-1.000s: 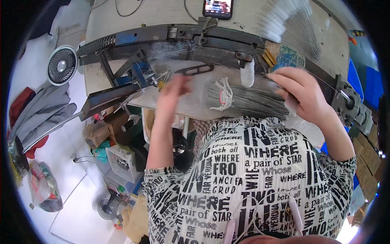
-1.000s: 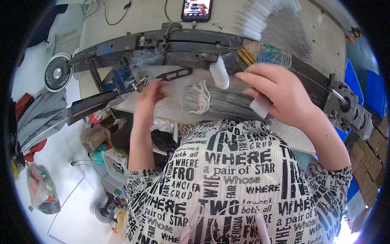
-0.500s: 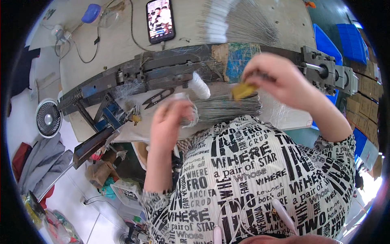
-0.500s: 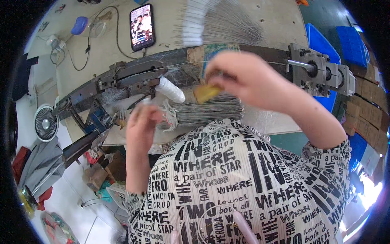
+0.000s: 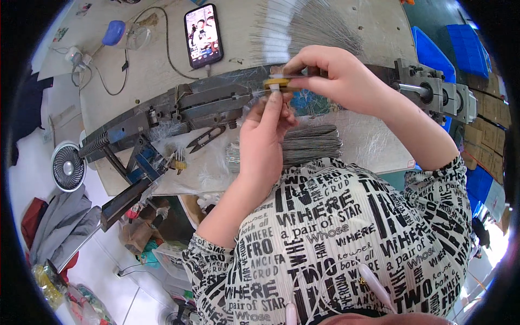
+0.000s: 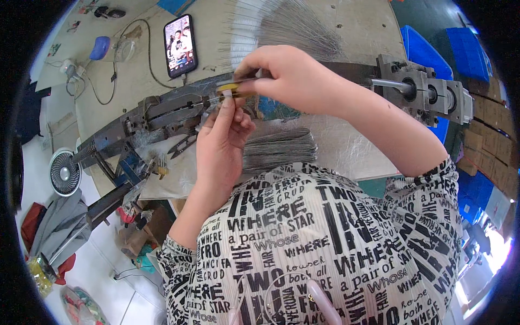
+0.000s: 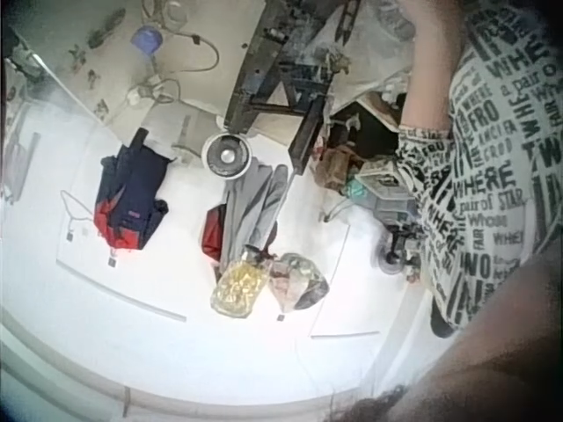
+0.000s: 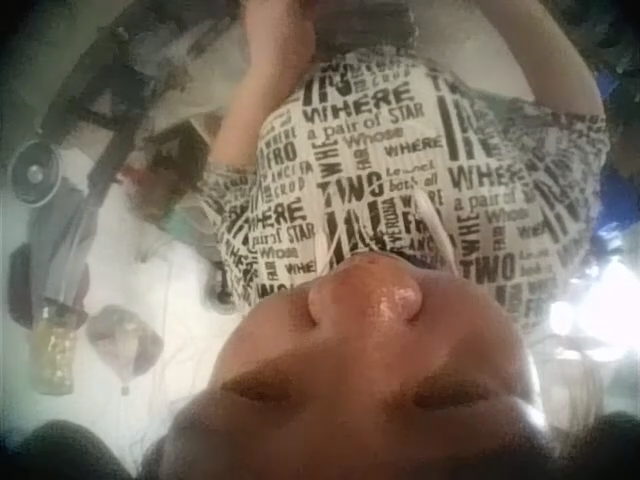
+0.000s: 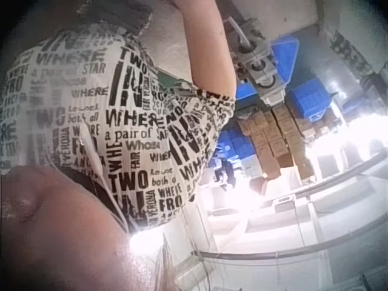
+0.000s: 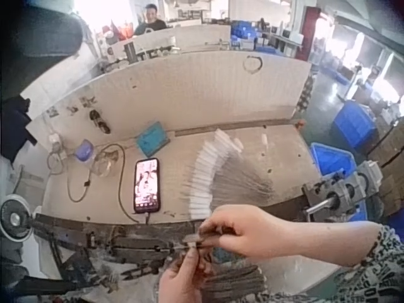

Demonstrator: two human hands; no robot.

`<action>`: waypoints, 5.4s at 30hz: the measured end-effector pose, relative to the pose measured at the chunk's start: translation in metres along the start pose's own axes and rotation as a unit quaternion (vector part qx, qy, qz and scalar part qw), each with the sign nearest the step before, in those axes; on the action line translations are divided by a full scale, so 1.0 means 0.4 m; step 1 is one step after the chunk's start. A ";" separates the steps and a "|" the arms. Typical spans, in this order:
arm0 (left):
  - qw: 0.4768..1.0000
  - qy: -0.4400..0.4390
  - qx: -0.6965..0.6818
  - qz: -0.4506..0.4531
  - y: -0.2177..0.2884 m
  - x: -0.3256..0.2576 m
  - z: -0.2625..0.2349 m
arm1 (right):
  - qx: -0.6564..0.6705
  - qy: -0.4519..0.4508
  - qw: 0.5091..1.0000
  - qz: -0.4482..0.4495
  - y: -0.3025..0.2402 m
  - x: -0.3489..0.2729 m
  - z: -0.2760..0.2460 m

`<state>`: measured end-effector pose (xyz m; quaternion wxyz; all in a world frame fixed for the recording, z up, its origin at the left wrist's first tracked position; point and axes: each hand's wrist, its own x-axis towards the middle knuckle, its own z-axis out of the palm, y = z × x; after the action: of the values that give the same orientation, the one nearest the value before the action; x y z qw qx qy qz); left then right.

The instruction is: The worker is manually assembling small cleaning brushes by inserting bundles of bristles into metal frames and securing them using a jig and thread.

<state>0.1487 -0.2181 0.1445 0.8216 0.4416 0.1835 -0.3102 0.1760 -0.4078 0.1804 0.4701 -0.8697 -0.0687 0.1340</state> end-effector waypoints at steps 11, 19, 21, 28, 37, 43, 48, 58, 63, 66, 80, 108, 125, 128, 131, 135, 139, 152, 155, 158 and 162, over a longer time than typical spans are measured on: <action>0.962 -0.136 -0.222 -0.083 0.036 0.012 0.004 | -0.079 0.047 0.991 -0.096 -0.012 -0.005 0.000; 0.961 -0.145 -0.229 -0.050 0.029 0.020 -0.003 | -0.335 0.137 0.906 -0.219 -0.051 -0.063 0.033; 0.959 -0.153 -0.232 -0.052 0.033 0.015 -0.002 | -0.390 0.163 0.879 -0.220 -0.035 -0.057 0.026; 0.964 -0.135 -0.219 -0.070 0.045 0.002 0.015 | -0.404 0.144 0.878 -0.213 -0.015 -0.078 -0.015; 0.959 -0.132 -0.245 -0.052 0.041 -0.001 0.011 | -0.429 0.173 0.845 -0.267 -0.025 -0.072 0.008; 0.956 -0.113 -0.268 -0.044 0.042 0.003 0.011 | -0.402 0.155 0.860 -0.274 -0.022 -0.042 0.006; 0.959 -0.111 -0.258 -0.025 0.036 0.014 -0.001 | -0.426 0.138 0.853 -0.269 -0.017 -0.037 -0.003; 0.964 -0.119 -0.230 -0.067 0.068 0.003 0.020 | -0.397 0.142 0.884 -0.203 0.037 -0.061 0.026; 0.972 -0.117 -0.198 -0.050 0.060 0.010 0.014 | -0.338 0.227 0.881 -0.241 0.011 -0.096 0.015; 0.990 -0.092 -0.110 -0.006 0.034 0.018 -0.011 | -0.259 0.194 0.924 -0.202 0.011 -0.184 0.010; 0.935 0.309 -0.107 0.138 0.016 -0.234 -0.539 | -0.118 0.028 0.987 0.107 0.222 -0.336 0.134; 0.939 0.036 0.301 0.164 0.049 -0.133 -0.235 | 0.045 0.170 0.974 -0.145 -0.095 -0.151 0.036; 0.908 -0.090 0.344 0.223 0.075 -0.106 -0.103 | -0.540 -0.006 0.841 -0.035 0.043 -0.222 -0.077; 0.903 -0.033 0.341 0.260 0.072 -0.112 -0.101 | -0.440 0.058 0.895 -0.027 0.010 -0.204 -0.097; 0.894 0.017 0.382 0.235 0.092 -0.140 -0.107 | -0.410 -0.042 0.911 -0.027 -0.007 -0.184 -0.103; 0.861 0.029 0.438 0.256 0.093 -0.132 -0.115 | -0.486 0.001 0.874 0.008 0.093 -0.069 -0.139; 0.775 -0.028 0.574 0.263 0.134 -0.121 -0.045 | -0.486 0.031 0.873 -0.022 0.181 -0.022 -0.144; 0.447 -0.082 0.795 0.403 0.144 -0.006 0.049 | -0.225 0.064 0.966 -0.107 0.001 -0.127 -0.080; 0.415 -0.048 0.804 0.423 0.157 -0.027 -0.001 | -0.215 0.000 0.966 -0.146 -0.012 -0.083 0.028; 0.390 0.025 0.797 0.461 0.176 -0.055 -0.086 | -0.242 0.067 0.949 -0.192 -0.048 0.001 0.061; 0.720 0.135 0.587 0.345 0.116 -0.064 -0.154 | -0.245 0.062 0.946 -0.202 -0.017 0.028 0.073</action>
<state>0.1591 -0.1381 0.1542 0.4142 0.9054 -0.0920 0.0119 0.1778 -0.3779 0.1690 0.2629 -0.9326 -0.2442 -0.0388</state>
